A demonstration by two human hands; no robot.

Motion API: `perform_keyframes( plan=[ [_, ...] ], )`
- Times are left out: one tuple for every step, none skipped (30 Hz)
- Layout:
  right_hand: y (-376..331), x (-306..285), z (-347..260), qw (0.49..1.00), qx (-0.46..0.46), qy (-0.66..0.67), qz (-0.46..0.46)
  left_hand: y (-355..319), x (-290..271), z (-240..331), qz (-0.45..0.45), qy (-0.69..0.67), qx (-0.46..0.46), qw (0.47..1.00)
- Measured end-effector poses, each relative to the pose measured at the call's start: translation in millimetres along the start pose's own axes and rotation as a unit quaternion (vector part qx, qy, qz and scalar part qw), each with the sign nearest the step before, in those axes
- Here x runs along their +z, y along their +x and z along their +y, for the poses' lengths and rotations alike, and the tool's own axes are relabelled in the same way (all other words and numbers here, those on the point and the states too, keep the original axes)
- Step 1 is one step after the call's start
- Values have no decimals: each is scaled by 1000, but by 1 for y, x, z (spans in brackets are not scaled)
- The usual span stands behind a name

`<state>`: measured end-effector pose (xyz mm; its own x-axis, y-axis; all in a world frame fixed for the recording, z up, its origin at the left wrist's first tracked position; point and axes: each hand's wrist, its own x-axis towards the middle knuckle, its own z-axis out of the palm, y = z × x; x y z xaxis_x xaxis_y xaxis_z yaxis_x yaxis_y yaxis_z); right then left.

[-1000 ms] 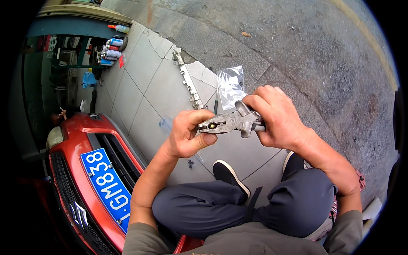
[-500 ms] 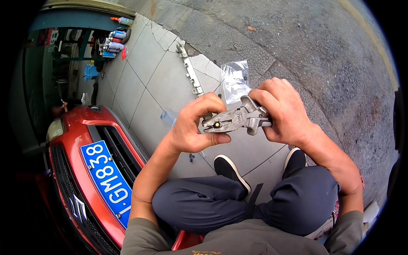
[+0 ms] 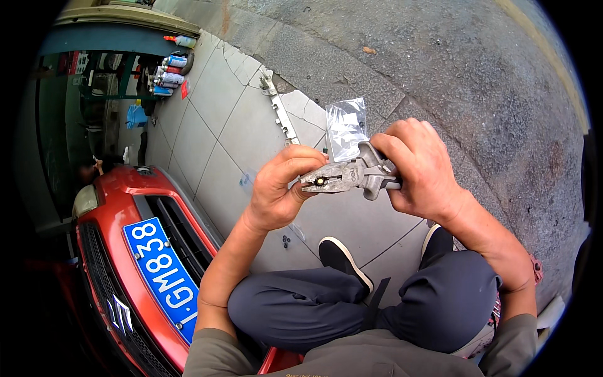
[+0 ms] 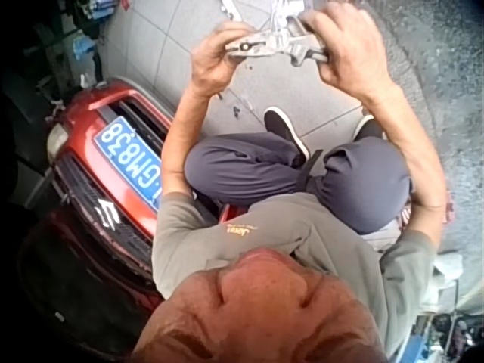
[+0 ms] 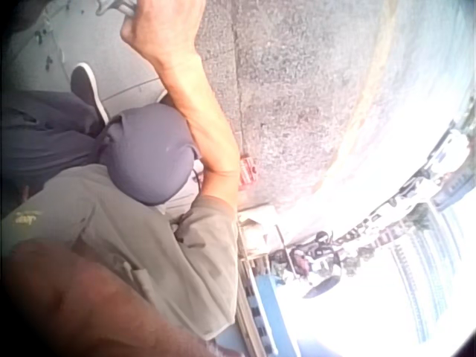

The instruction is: The person sits on the floor and assembles a fuel rail by inserting fuel injectors and attaching O-rings. They use pliers to secure components and handle small parts from plastic bags.

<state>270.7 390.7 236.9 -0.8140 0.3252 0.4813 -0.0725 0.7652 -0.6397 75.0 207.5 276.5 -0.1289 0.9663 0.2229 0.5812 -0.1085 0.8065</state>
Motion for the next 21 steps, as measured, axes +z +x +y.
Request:
perform_keyframes(
  plan=[
    [0, 0, 0, 1000, 1, -2, -4, 0, -1, 0, -11, -13, -16, 1000],
    [-1, 0, 1, 1000, 2, -4, -9, 0, -1, 1, -21, -26, -31, 999],
    [-1, 0, 1, 1000, 3, -6, -14, 0, -2, 0, -32, -39, -47, 998],
    [-2, 0, 1, 1000, 3, -2, -13, -1, -1, 0, -45, -77, -62, 994],
    [-2, 1, 2, 1000, 3, 1, -13, -2, -1, -1, -59, -115, -78, 989],
    [-3, 2, 2, 1000, 3, 4, -13, -3, 0, -3, -72, -152, -94, 981],
    [-3, 2, 1, 1000, 2, 9, -21, -6, 0, -6, -82, -238, -118, 961],
    [-3, 1, 0, 999, 1, 14, -29, -9, 1, -10, -91, -322, -141, 932],
    [-3, 1, -1, 999, 0, 18, -37, -10, 1, -12, -100, -403, -164, 895],
    [-3, 1, -1, 999, 2, 17, -37, -10, 1, -11, -100, -416, -184, 885],
    [-4, 2, -2, 999, 5, 15, -38, -10, 1, -10, -100, -429, -205, 874],
    [-4, 2, -2, 999, 7, 13, -39, -11, 1, -8, -101, -442, -225, 862],
    [-4, 2, -1, 999, 10, 12, -38, -11, 3, -6, -82, -435, -227, 868],
    [-4, 2, -1, 999, 12, 11, -37, -12, 5, -4, -63, -428, -228, 872],
    [-4, 2, -1, 999, 15, 10, -36, -12, 6, -3, -44, -420, -230, 877],
    [-3, 2, -2, 999, 14, 9, -34, -12, 3, -4, -54, -409, -213, 886],
    [-3, 1, -2, 999, 13, 7, -33, -13, -3, -7, -64, -398, -195, 894],
    [-2, 1, -3, 999, 12, 6, -31, -14, -6, -9, -74, -387, -178, 902],
    [-2, 1, -3, 1000, 9, 4, -21, -15, -5, -10, -59, -379, -163, 909],
    [-1, 2, -3, 1000, 6, 2, -10, -15, -3, -12, -43, -371, -148, 916],
    [0, 3, -3, 1000, 2, 1, 0, -15, -2, -12, -28, -362, -133, 922]
  ],
)
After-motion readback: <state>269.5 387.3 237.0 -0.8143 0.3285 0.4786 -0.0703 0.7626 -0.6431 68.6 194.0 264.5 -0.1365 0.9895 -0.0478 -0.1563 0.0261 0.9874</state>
